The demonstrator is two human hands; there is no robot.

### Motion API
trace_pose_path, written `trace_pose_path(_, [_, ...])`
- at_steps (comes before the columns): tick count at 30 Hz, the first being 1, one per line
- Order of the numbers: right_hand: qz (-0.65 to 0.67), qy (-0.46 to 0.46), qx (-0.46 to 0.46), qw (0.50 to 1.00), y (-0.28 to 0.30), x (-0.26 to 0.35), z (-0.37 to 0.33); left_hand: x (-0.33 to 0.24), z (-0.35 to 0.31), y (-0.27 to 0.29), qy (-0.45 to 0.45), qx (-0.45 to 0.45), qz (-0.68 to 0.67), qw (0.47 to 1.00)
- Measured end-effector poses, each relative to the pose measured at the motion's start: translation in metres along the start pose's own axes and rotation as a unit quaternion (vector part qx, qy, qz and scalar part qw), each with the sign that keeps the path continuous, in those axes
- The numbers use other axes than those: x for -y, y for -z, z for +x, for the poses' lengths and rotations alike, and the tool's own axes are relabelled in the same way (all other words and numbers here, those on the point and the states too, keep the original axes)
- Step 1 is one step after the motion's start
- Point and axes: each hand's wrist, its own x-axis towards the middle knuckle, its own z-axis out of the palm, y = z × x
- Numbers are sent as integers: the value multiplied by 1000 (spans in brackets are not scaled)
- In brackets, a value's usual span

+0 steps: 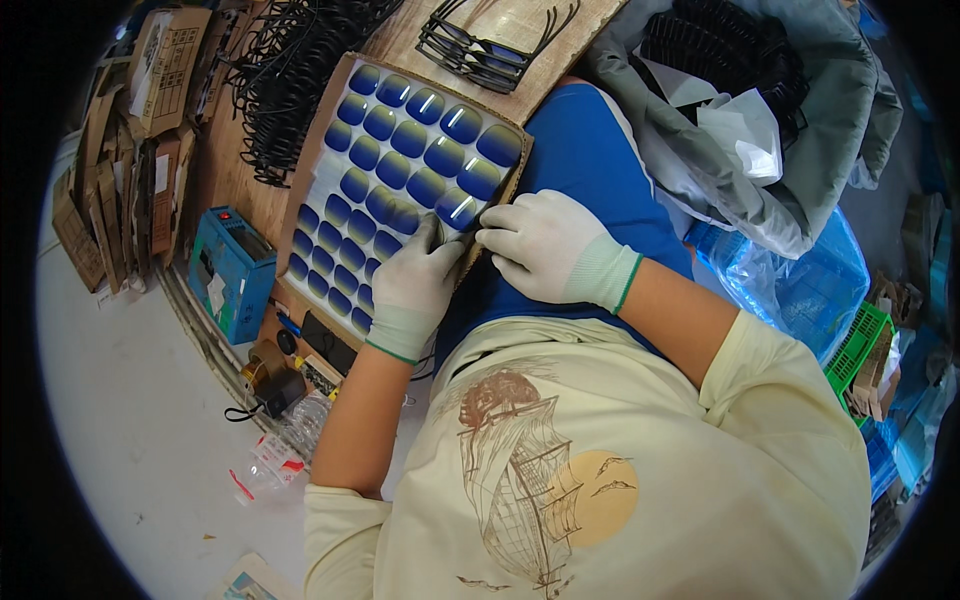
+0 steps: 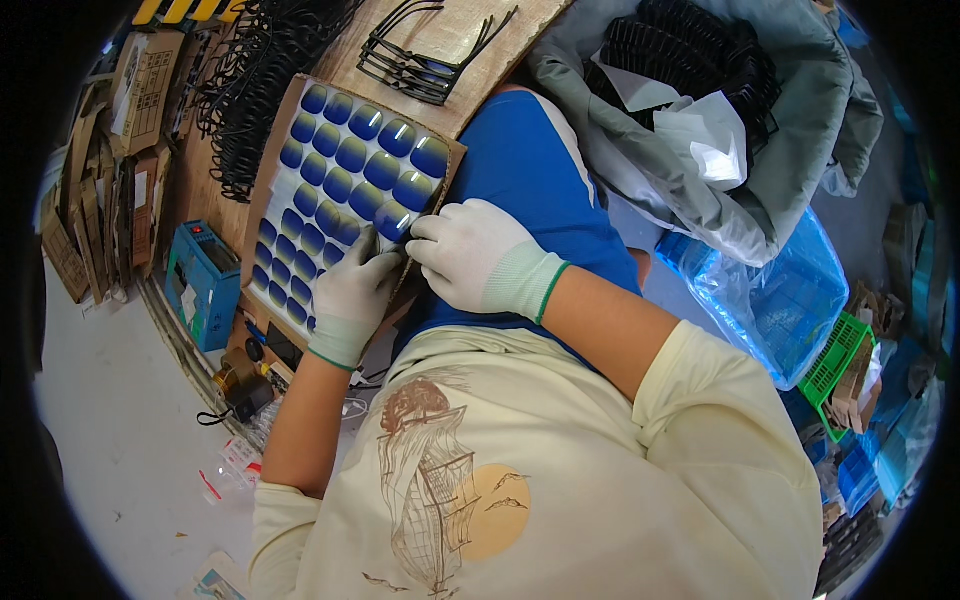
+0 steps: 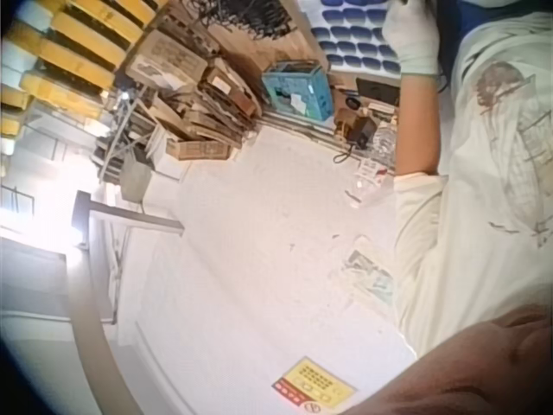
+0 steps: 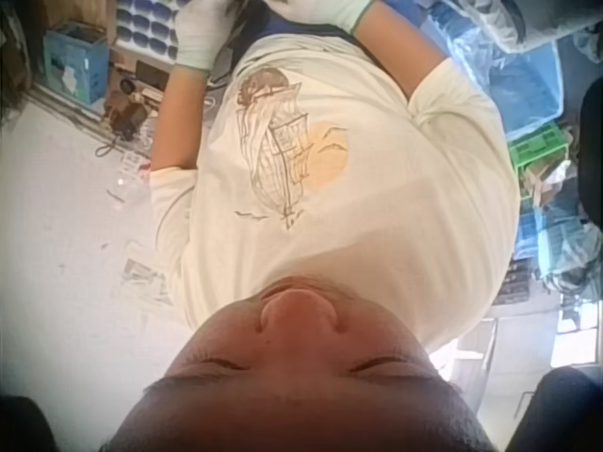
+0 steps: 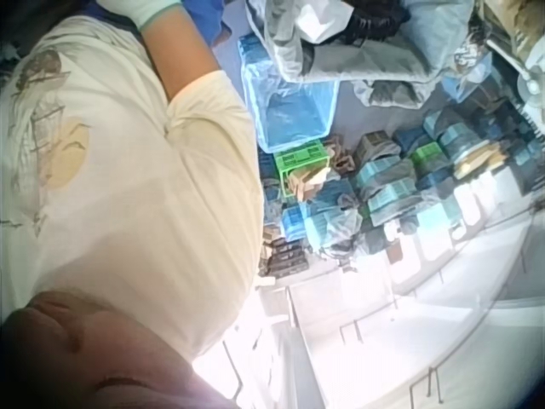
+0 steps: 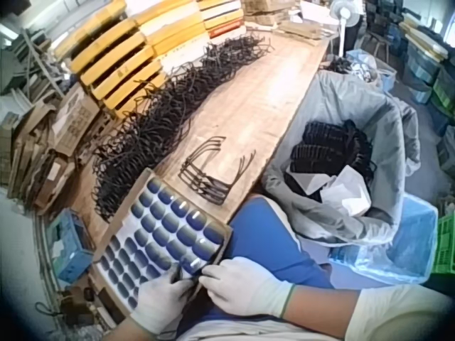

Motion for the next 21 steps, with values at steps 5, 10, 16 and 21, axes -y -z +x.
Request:
trace_pose_path(5, [-9,4,8,1000,0,-1,0,2,-1,-2,-4,7,11,1000])
trace_pose_path(10, [-3,-1,3,1000,1,0,1,12,-2,1,-20,24,-8,999])
trace_pose_path(16, [0,2,-2,1000,-1,-1,1,16,-2,2,-23,25,-28,999])
trace_pose_path(21, [-1,-2,1,1000,0,0,1,10,-1,8,-30,38,-1,999])
